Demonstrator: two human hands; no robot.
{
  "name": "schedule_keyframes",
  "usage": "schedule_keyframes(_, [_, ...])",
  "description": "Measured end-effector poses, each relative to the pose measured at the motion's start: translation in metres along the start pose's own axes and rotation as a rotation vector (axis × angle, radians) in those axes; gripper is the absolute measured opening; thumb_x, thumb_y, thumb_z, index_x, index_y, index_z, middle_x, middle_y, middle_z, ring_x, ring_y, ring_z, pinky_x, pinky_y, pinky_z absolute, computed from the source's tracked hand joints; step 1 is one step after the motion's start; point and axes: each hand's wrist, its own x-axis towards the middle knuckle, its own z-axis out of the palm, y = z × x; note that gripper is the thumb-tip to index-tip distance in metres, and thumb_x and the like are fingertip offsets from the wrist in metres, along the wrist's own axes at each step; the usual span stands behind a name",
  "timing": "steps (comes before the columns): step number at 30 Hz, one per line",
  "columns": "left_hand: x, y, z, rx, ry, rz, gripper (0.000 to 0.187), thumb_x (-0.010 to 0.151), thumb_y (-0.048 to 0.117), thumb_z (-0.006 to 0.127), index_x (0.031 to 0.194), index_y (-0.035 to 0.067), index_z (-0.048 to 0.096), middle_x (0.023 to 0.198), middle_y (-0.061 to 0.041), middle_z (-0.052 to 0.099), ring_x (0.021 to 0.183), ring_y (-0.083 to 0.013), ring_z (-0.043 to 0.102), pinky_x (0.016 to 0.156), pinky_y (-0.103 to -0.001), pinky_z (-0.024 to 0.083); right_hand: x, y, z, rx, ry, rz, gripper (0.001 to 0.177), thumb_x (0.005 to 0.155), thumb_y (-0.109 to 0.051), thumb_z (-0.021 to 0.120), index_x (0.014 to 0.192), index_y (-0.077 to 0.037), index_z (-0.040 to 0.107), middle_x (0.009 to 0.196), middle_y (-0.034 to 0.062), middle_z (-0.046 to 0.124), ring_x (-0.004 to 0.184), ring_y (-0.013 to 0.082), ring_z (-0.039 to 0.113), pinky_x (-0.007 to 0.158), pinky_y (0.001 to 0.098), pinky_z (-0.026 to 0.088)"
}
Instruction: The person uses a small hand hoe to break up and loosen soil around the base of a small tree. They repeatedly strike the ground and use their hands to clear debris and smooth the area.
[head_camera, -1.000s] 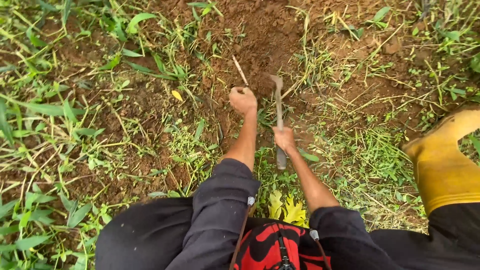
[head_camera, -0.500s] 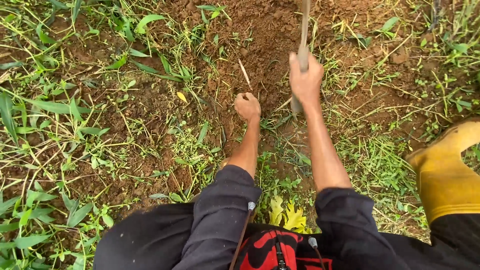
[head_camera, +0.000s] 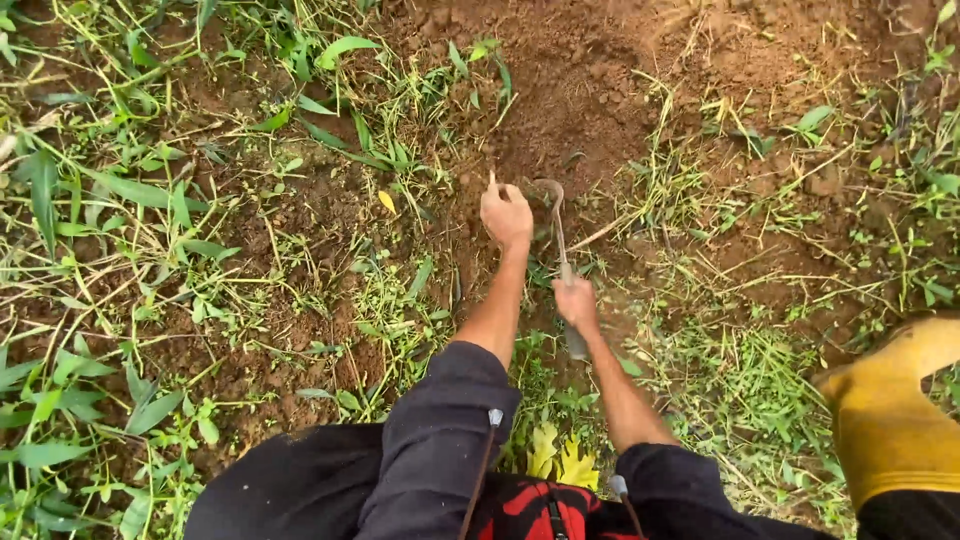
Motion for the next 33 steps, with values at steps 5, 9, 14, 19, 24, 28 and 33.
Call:
schedule_keyframes(5, [-0.003, -0.015, 0.006, -0.003, -0.005, -0.046, 0.021, 0.098, 0.019, 0.052, 0.103, 0.005, 0.067, 0.098, -0.017, 0.066, 0.097, -0.0338, 0.068, 0.088, -0.045, 0.054, -0.005, -0.072, -0.045, -0.273, 0.145, -0.189, 0.027, 0.1, -0.024, 0.063, 0.094, 0.001, 0.07, 0.065, 0.0149, 0.065, 0.05, 0.0213, 0.062, 0.045, 0.0308, 0.052])
schedule_keyframes(9, [-0.002, -0.029, -0.008, 0.032, 0.019, -0.071, 0.022, 0.098, 0.02, 0.051, 0.105, 0.005, 0.065, 0.096, -0.016, 0.064, 0.093, -0.0332, 0.068, 0.083, -0.045, 0.055, 0.005, -0.182, -0.063, -0.122, 0.336, -0.511, 0.024, 0.104, -0.015, 0.059, 0.086, -0.001, 0.065, 0.062, 0.0119, 0.061, 0.048, 0.0191, 0.056, 0.046, 0.0289, 0.046])
schedule_keyframes(14, [-0.001, -0.036, -0.012, 0.017, 0.024, -0.102, 0.021, 0.099, 0.021, 0.052, 0.106, 0.005, 0.063, 0.098, -0.015, 0.063, 0.096, -0.0327, 0.068, 0.083, -0.044, 0.054, 0.041, -0.317, -0.038, 0.107, 0.444, -0.766, 0.032, 0.101, -0.022, 0.062, 0.071, -0.01, 0.057, 0.053, 0.0034, 0.052, 0.045, 0.0124, 0.052, 0.043, 0.0272, 0.041])
schedule_keyframes(19, [0.009, -0.017, -0.021, -0.007, 0.052, -0.087, 0.02, 0.099, 0.023, 0.053, 0.107, 0.007, 0.063, 0.1, -0.014, 0.061, 0.096, -0.034, 0.066, 0.083, -0.046, 0.052, 0.095, -0.216, 0.044, -0.1, 0.097, -0.256, 0.054, 0.09, -0.039, 0.07, 0.114, 0.007, 0.056, 0.116, 0.036, 0.058, 0.109, 0.0471, 0.065, 0.088, 0.0573, 0.057])
schedule_keyframes(24, [0.024, 0.028, -0.025, -0.016, -0.01, -0.072, 0.026, 0.102, 0.021, 0.05, 0.12, 0.006, 0.061, 0.117, -0.017, 0.059, 0.109, -0.0305, 0.063, 0.094, -0.043, 0.052, 0.043, -0.099, 0.047, -0.244, -0.116, -0.148, 0.045, 0.088, -0.032, 0.061, 0.102, 0.009, 0.073, 0.089, 0.0306, 0.071, 0.091, 0.0457, 0.071, 0.07, 0.0547, 0.054])
schedule_keyframes(28, [0.015, 0.054, -0.032, -0.011, -0.098, -0.147, 0.029, 0.103, 0.021, 0.049, 0.127, 0.006, 0.059, 0.125, -0.019, 0.057, 0.116, -0.0321, 0.061, 0.1, -0.045, 0.05, 0.025, -0.056, 0.026, -0.199, -0.083, -0.035, 0.041, 0.09, -0.036, 0.067, 0.113, -0.003, 0.074, 0.097, 0.0224, 0.073, 0.099, 0.0396, 0.07, 0.083, 0.052, 0.057])
schedule_keyframes(33, [0.02, 0.017, -0.006, -0.038, 0.013, -0.077, 0.025, 0.102, 0.02, 0.048, 0.119, 0.007, 0.06, 0.112, -0.015, 0.058, 0.099, -0.0274, 0.063, 0.086, -0.041, 0.05, -0.021, -0.13, -0.015, -0.079, 0.198, -0.39, 0.022, 0.103, -0.015, 0.056, 0.092, 0.002, 0.065, 0.063, 0.0121, 0.062, 0.05, 0.0209, 0.057, 0.046, 0.0277, 0.048])
